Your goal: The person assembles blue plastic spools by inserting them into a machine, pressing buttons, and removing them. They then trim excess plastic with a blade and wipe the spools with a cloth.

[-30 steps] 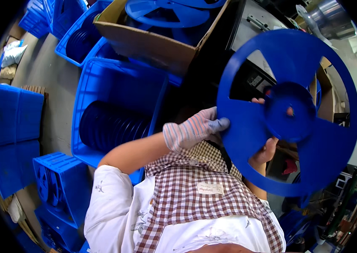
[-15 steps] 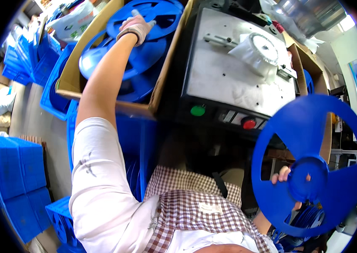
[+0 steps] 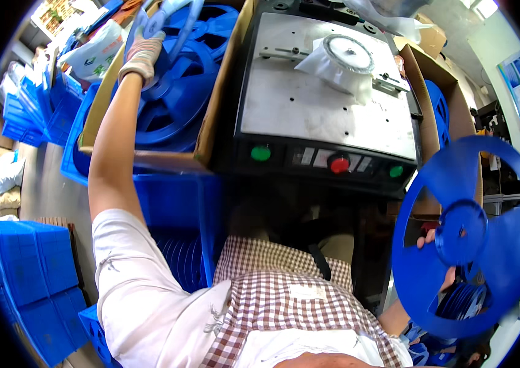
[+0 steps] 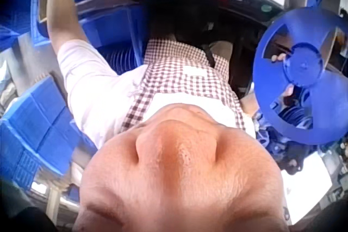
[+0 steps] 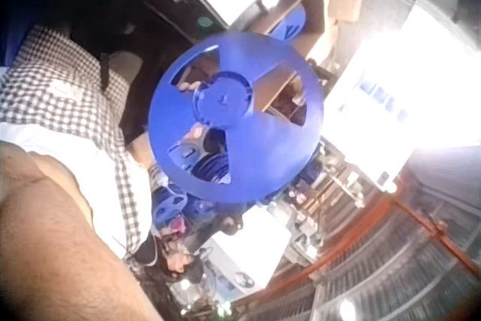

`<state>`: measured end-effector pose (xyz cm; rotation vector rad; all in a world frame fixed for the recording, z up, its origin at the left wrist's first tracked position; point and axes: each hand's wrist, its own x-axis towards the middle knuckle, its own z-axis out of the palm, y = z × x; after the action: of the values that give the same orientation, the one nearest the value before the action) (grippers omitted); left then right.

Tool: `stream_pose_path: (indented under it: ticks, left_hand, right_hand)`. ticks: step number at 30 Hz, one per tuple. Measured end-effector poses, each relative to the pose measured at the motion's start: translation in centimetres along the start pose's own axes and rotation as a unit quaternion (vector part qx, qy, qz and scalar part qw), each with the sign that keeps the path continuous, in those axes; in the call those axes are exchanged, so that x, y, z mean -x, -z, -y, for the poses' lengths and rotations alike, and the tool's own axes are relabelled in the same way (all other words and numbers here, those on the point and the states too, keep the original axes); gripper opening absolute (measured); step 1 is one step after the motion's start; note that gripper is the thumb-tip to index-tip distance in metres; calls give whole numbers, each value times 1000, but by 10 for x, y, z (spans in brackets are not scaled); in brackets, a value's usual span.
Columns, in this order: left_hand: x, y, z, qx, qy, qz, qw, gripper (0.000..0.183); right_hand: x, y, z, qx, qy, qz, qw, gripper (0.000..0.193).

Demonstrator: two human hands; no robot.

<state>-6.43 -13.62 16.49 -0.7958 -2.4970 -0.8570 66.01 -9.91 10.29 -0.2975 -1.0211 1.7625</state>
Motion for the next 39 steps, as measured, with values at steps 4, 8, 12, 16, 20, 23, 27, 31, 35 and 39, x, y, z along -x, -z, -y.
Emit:
stream_pose_path:
  ticks: [4, 8, 12, 16, 20, 23, 27, 31, 35, 39]
  left_hand:
    - [154, 121, -75, 478, 13, 57, 877, 62]
    - [301, 159, -140, 744, 8, 161, 649, 58]
    - [394, 150, -186, 829, 66, 235, 503, 53]
    - [436, 132, -211, 851, 93, 286, 430, 48]
    - [459, 128, -221, 852, 101, 313, 408, 46]
    - [467, 128, -222, 848, 99, 316, 415, 47]
    - [476, 126, -224, 846, 98, 303, 429, 48]
    - [479, 120, -228, 846, 97, 291, 436, 49]
    - [474, 117, -231, 847, 93, 283, 440, 51]
    - [470, 111, -232, 841, 89, 285, 451, 52]
  right_hand:
    - [-3, -9, 8, -29, -18, 41, 999, 61]
    - [-21, -50, -28, 159, 28, -2, 987, 56]
    - [-24, -140, -50, 319, 121, 175, 923, 56]
    - [-10, -144, -56, 395, 164, 183, 885, 53]
    - [5, -133, -46, 397, 176, 165, 885, 51]
    - [13, -132, -36, 355, 156, 162, 908, 52]
    - [12, -125, -33, 326, 143, 164, 920, 53]
    - [11, -117, -33, 317, 127, 162, 926, 52]
    - [2, -105, -42, 400, 166, 171, 885, 51]
    - [-2, -104, -51, 389, 141, 151, 898, 51]
